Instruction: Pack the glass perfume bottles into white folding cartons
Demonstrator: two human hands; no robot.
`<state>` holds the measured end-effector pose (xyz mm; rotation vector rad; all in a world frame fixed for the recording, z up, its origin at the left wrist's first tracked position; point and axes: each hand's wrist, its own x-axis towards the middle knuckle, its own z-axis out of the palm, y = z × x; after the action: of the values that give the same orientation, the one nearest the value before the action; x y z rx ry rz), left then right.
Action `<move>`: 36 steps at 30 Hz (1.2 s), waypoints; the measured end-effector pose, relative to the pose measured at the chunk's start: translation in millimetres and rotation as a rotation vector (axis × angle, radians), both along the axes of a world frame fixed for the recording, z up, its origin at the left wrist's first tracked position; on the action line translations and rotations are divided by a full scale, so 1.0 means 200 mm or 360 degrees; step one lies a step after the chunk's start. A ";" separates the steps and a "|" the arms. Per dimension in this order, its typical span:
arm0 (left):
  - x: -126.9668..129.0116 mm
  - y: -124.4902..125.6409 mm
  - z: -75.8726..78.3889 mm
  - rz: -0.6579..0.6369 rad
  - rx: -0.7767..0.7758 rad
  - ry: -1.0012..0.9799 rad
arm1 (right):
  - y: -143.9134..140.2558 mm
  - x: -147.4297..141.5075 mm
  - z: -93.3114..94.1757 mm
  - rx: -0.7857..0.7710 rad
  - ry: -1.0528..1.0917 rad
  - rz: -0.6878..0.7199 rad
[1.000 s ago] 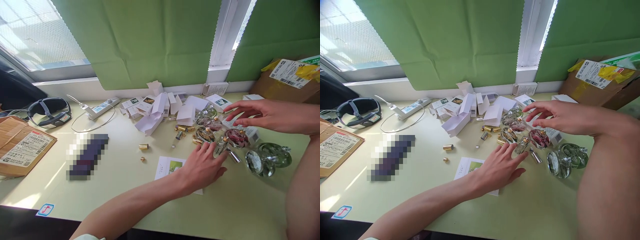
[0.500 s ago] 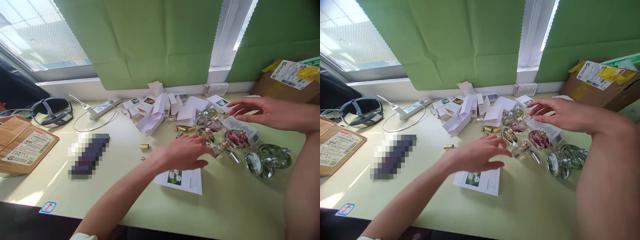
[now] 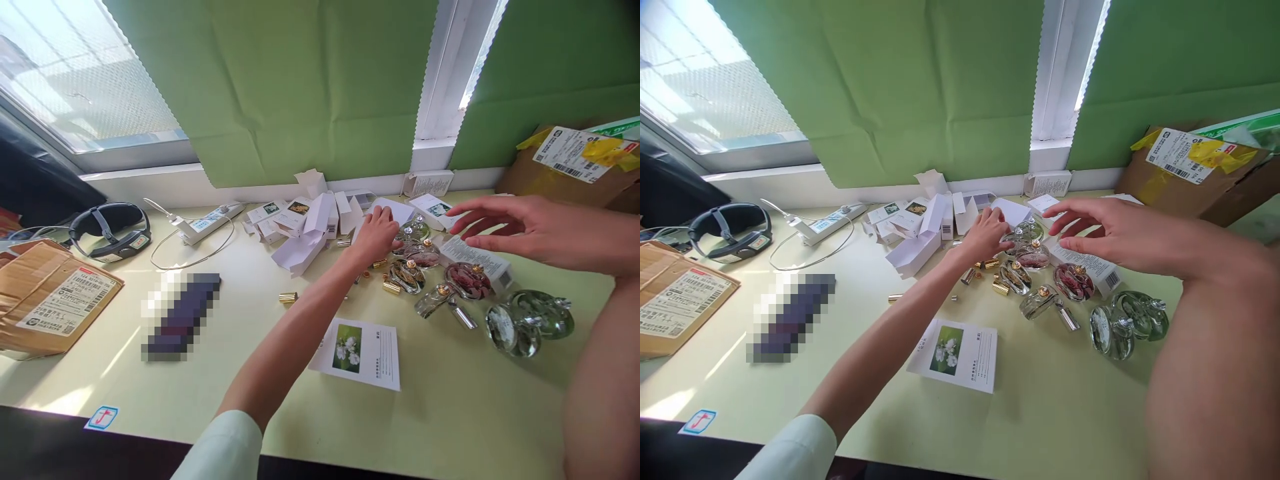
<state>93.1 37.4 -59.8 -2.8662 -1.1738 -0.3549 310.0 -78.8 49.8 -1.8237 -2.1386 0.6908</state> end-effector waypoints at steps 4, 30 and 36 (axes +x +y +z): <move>-0.09 -0.03 0.04 0.0002 -0.0085 -0.0170 | 0.02 -0.01 -0.01 0.0038 0.0033 0.0050; -0.42 -0.37 0.35 0.0019 -0.1030 -0.1028 | 0.07 -0.29 -0.05 -0.0148 0.0288 0.0422; -0.44 -0.36 0.33 0.0024 -0.1073 -0.0965 | 0.08 -0.24 -0.07 -0.0101 0.0263 0.0364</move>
<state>4.4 -33.7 6.7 -3.4290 -1.6650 -1.0749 261.5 -63.1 35.5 -1.5052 -2.2568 0.9358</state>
